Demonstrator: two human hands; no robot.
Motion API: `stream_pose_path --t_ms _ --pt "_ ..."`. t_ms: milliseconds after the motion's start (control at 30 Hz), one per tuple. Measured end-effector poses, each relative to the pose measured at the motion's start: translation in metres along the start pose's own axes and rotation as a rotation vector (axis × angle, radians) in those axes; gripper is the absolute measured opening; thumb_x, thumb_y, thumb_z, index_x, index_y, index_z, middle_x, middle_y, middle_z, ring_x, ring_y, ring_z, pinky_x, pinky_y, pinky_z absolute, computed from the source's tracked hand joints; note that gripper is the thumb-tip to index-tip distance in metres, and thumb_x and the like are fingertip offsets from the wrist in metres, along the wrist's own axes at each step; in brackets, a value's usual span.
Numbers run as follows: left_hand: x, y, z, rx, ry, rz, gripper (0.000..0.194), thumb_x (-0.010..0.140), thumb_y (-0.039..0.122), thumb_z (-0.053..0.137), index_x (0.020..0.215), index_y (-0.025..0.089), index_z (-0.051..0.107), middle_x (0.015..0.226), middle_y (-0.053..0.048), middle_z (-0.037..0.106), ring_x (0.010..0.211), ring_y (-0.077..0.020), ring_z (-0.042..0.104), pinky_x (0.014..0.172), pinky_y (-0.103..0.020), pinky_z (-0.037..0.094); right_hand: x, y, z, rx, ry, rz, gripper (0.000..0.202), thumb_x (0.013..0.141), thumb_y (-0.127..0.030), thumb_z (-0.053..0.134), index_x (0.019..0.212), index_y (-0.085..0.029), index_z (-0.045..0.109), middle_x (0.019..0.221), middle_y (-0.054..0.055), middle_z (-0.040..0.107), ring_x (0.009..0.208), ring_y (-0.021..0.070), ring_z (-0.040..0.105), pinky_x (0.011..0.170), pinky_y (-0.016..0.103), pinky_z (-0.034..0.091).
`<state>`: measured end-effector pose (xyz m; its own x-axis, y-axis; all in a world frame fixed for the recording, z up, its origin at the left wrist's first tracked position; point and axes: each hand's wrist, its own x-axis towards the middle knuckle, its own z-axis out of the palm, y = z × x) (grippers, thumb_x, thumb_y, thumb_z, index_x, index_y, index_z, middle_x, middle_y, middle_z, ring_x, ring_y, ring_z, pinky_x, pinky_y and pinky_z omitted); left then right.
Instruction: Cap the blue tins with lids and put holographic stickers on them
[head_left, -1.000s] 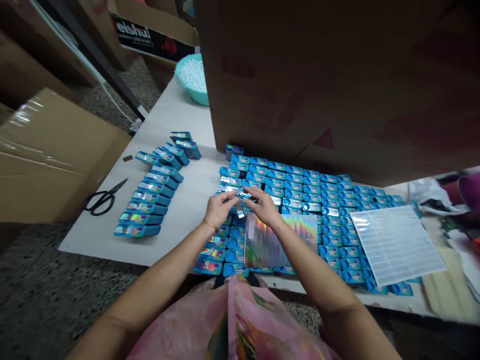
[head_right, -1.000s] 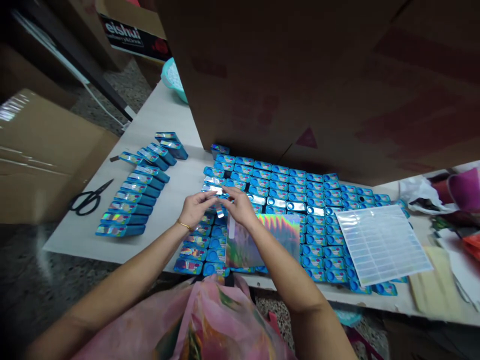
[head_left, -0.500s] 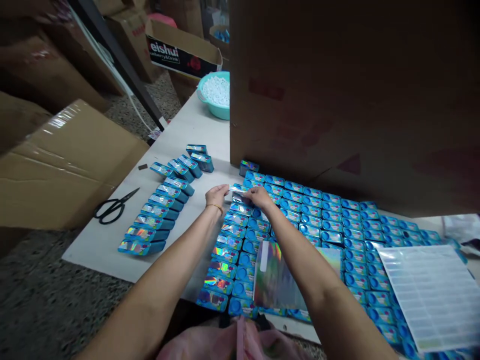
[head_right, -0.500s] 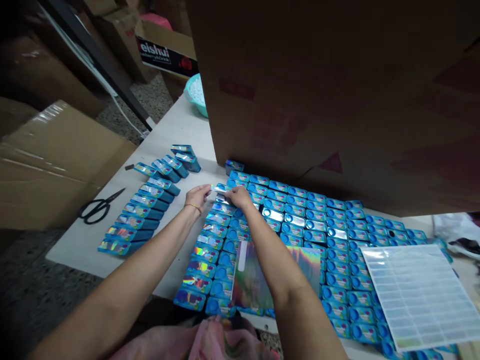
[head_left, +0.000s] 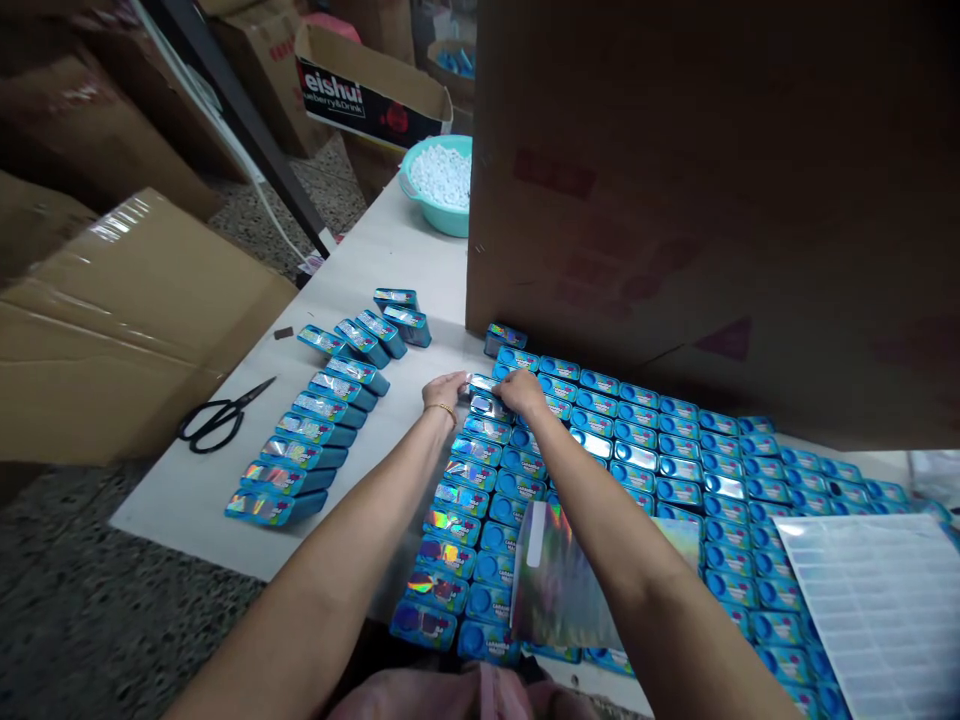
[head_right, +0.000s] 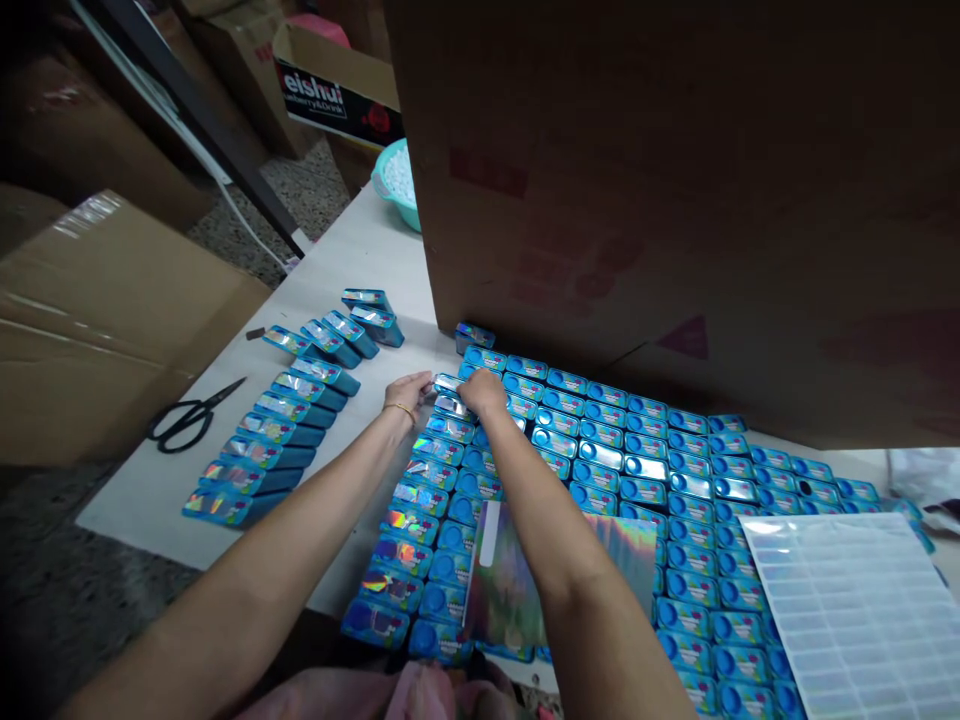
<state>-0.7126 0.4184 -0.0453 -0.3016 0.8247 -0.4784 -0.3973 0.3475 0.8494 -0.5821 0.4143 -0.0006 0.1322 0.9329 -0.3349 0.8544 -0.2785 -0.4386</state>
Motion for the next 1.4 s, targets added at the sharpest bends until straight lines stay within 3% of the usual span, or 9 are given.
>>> stream_pose_path --t_ms 200,400,533,600,667,767,867,1200,1400 --pt "0.004 -0.007 0.004 0.095 -0.009 0.027 0.016 0.051 0.016 0.068 0.065 0.009 0.064 0.046 0.0 0.054 0.045 -0.0096 0.049 0.046 -0.022 0.04 -0.02 -0.011 -0.005 -0.231 0.067 0.045 0.037 0.076 -0.037 0.052 0.104 -0.014 0.059 0.099 0.015 0.062 0.091 0.0247 0.058 0.072 0.032 0.042" --pt "0.01 -0.009 -0.003 0.167 -0.017 0.135 0.024 0.052 0.016 0.067 0.076 0.012 0.067 0.068 -0.006 0.064 0.065 -0.015 0.058 0.064 -0.027 0.046 -0.049 0.005 0.0 -0.553 0.121 -0.382 0.035 0.086 -0.019 0.032 0.113 -0.024 0.053 0.105 0.011 0.056 0.097 0.0226 0.051 0.078 0.035 0.036" --pt "-0.011 0.001 -0.01 0.32 -0.034 0.343 0.022 0.064 0.024 0.06 0.082 0.014 0.068 0.084 -0.009 0.065 0.081 -0.0183 0.058 0.077 -0.031 0.044 -0.053 0.019 -0.008 -0.571 0.112 -0.43 0.038 0.087 -0.019 0.033 0.12 -0.026 0.049 0.103 0.01 0.055 0.094 0.0225 0.05 0.08 0.037 0.034" --pt "-0.039 0.004 -0.013 0.471 -0.145 0.568 0.024 0.07 0.029 0.057 0.088 0.017 0.067 0.091 -0.008 0.063 0.087 -0.0185 0.056 0.082 -0.031 0.041 -0.063 0.038 -0.021 -0.444 0.158 -0.429 0.039 0.087 -0.02 0.033 0.123 -0.027 0.046 0.104 0.008 0.055 0.094 0.0205 0.051 0.08 0.034 0.035" --pt "-0.076 0.002 -0.017 0.591 -0.468 0.679 0.029 0.065 0.032 0.063 0.091 0.02 0.067 0.092 -0.006 0.062 0.088 -0.0186 0.055 0.082 -0.029 0.041 -0.084 0.066 -0.036 -0.282 0.237 -0.45 0.039 0.088 -0.021 0.032 0.125 -0.025 0.045 0.102 0.007 0.056 0.094 0.0186 0.051 0.079 0.031 0.036" --pt "-0.126 -0.012 -0.024 0.73 -0.854 0.632 0.04 0.051 0.032 0.075 0.089 0.022 0.067 0.087 -0.005 0.063 0.083 -0.0197 0.055 0.075 -0.028 0.041 -0.131 0.107 -0.045 -0.121 0.274 -0.544 0.035 0.09 -0.029 0.034 0.12 -0.024 0.051 0.099 0.006 0.058 0.095 0.0176 0.051 0.081 0.03 0.036" --pt "-0.149 -0.033 -0.027 0.806 -0.976 0.498 0.014 0.059 0.034 0.069 0.066 0.021 0.067 0.063 -0.001 0.06 0.06 -0.0149 0.052 0.062 -0.025 0.039 -0.17 0.132 -0.03 -0.135 0.225 -0.644 0.034 0.086 -0.034 0.044 0.119 -0.027 0.052 0.101 0.007 0.059 0.094 0.0189 0.051 0.081 0.033 0.037" --pt "-0.157 -0.059 -0.024 0.633 -0.816 0.032 0.029 0.066 0.042 0.06 0.05 0.018 0.058 0.044 0.0 0.053 0.043 -0.0126 0.047 0.045 -0.023 0.036 -0.182 0.16 0.021 -0.199 0.333 -0.863 0.035 0.087 -0.015 0.038 0.12 -0.021 0.049 0.122 0.009 0.051 0.116 0.021 0.04 0.094 0.043 0.036" --pt "-0.148 -0.065 -0.031 0.808 -0.777 0.446 0.026 0.074 0.035 0.055 0.054 0.019 0.062 0.056 -0.002 0.056 0.058 -0.0145 0.051 0.06 -0.026 0.039 -0.213 0.126 -0.017 0.128 0.3 -0.751 0.02 0.085 -0.018 0.043 0.099 -0.023 0.056 0.107 0.008 0.058 0.103 0.0184 0.052 0.086 0.038 0.044"
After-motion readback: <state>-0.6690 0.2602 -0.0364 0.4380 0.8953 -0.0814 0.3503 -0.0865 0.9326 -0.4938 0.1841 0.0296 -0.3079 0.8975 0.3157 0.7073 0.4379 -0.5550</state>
